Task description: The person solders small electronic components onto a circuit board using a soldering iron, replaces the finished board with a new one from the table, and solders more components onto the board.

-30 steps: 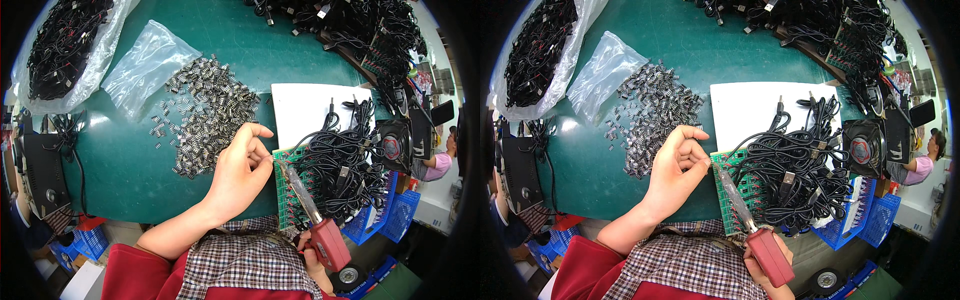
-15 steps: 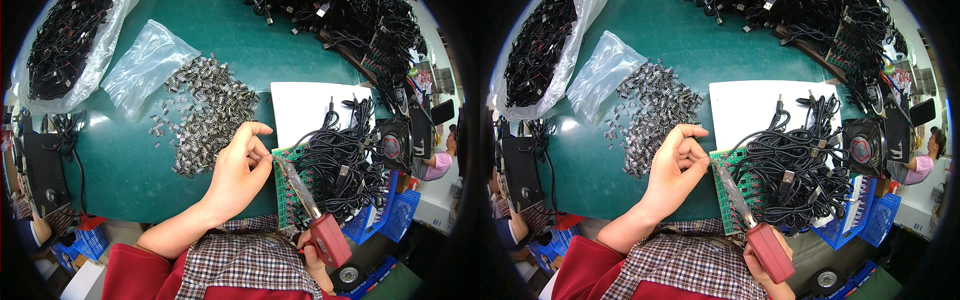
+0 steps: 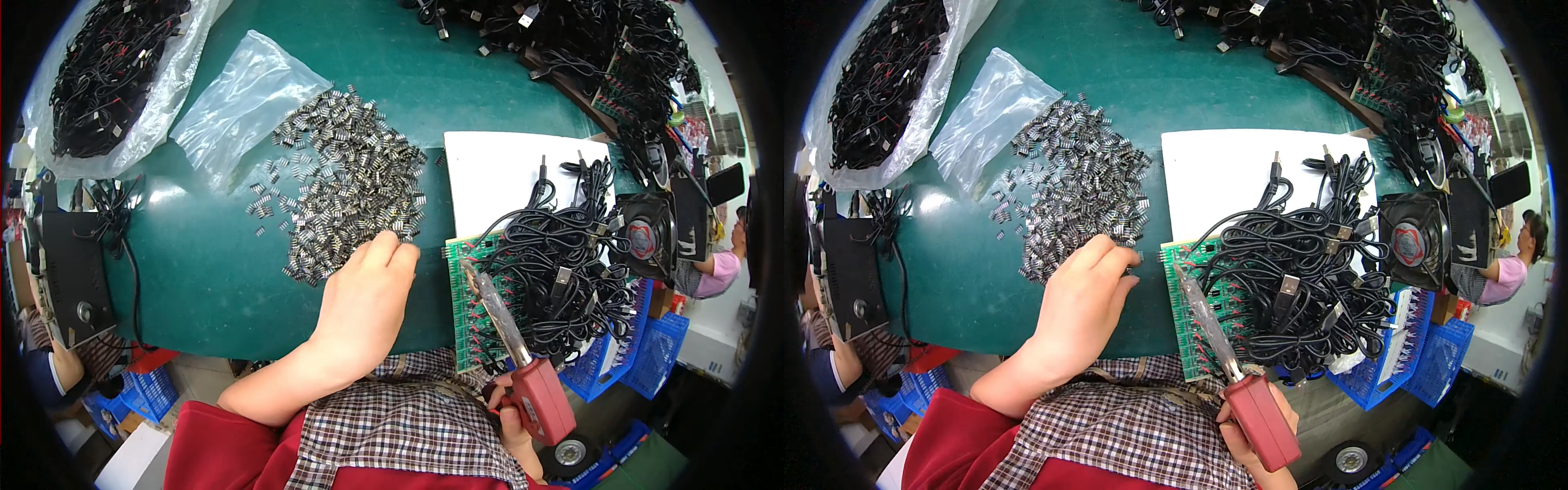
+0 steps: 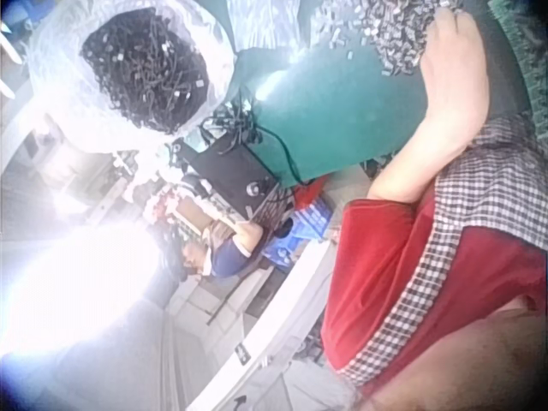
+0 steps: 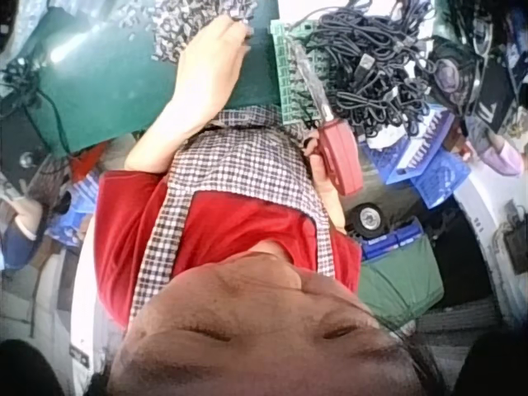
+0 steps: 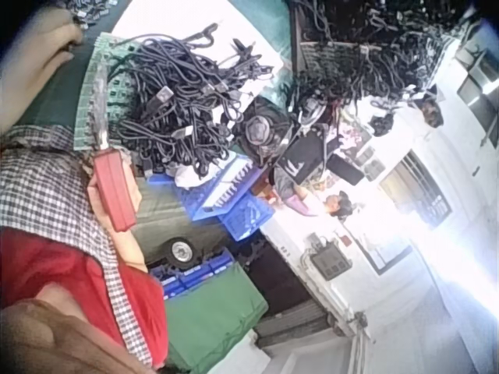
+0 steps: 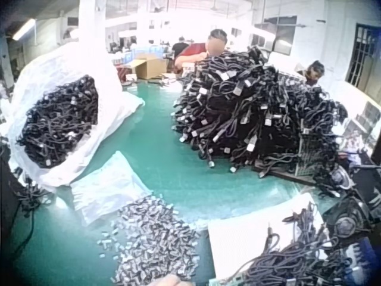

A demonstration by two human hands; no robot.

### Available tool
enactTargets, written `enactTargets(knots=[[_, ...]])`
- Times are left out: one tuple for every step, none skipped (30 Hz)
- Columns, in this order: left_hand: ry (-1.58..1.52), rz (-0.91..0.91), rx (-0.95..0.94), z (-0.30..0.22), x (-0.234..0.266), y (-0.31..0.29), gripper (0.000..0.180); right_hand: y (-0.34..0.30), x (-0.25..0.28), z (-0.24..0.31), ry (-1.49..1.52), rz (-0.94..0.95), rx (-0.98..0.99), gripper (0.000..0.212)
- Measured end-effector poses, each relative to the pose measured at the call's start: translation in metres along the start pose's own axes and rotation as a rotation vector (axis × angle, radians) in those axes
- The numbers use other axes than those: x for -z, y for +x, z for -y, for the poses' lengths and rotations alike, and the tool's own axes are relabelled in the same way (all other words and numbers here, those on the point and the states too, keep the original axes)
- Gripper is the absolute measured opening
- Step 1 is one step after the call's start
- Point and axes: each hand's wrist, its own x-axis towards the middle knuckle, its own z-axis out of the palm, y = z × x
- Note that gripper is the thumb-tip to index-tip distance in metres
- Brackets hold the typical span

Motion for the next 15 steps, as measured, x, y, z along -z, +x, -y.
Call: enactTargets(knots=[[0.038, 0.003, -0.010, 0.001, -0.003, -0.001, 0.022, 0.001, 0.000, 0.001, 0.002, 0.003, 0.000, 0.028], [0.040, 0.003, -0.008, 0.002, -0.003, -0.001, 0.022, 0.003, 0.000, 0.002, 0.037, 0.019, -0.002, 0.031], [0.067, 0.007, -0.024, 0.003, -0.003, -0.001, 0.020, 0.004, 0.000, 0.003, 0.073, 0.035, -0.004, 0.034], [0.091, 0.012, -0.044, 0.003, -0.003, 0.000, 0.019, 0.003, 0.000, 0.002, 0.073, 0.034, -0.005, 0.034], [0.091, 0.014, -0.045, 0.003, -0.003, 0.001, 0.019, 0.003, 0.000, 0.000, 0.139, 0.052, -0.045, 0.036], [0.113, 0.026, -0.070, 0.003, -0.003, 0.002, 0.018, 0.002, 0.001, -0.002, 0.206, 0.071, -0.085, 0.038], [0.133, 0.041, -0.099, 0.003, -0.003, 0.003, 0.017, 0.000, 0.002, -0.008, 0.205, 0.066, -0.087, 0.038], [0.135, 0.040, -0.098, 0.003, -0.002, 0.003, 0.017, -0.002, 0.004, -0.018, 0.109, 0.087, -0.009, 0.038], [0.138, 0.040, -0.106, 0.004, -0.001, 0.002, 0.016, -0.005, 0.006, -0.026, 0.012, 0.107, 0.070, 0.039], [0.139, 0.041, -0.115, 0.005, -0.001, 0.002, 0.016, -0.007, 0.007, -0.031, 0.013, 0.107, 0.070, 0.039], [0.140, 0.041, -0.115, 0.005, 0.000, 0.002, 0.016, -0.009, 0.007, -0.035, -0.068, 0.099, 0.084, 0.039], [0.143, 0.049, -0.130, 0.005, 0.000, 0.002, 0.016, -0.010, 0.007, -0.037, -0.150, 0.091, 0.098, 0.040], [0.147, 0.057, -0.145, 0.005, 0.000, 0.002, 0.015, -0.010, 0.007, -0.039, -0.149, 0.091, 0.098, 0.040], [0.147, 0.057, -0.145, 0.005, 0.000, 0.002, 0.015, -0.010, 0.007, -0.040, -0.132, 0.096, 0.096, 0.040], [0.084, 0.020, -0.128, 0.006, 0.000, 0.001, 0.014, -0.009, 0.007, -0.041, -0.116, 0.101, 0.093, 0.040]])
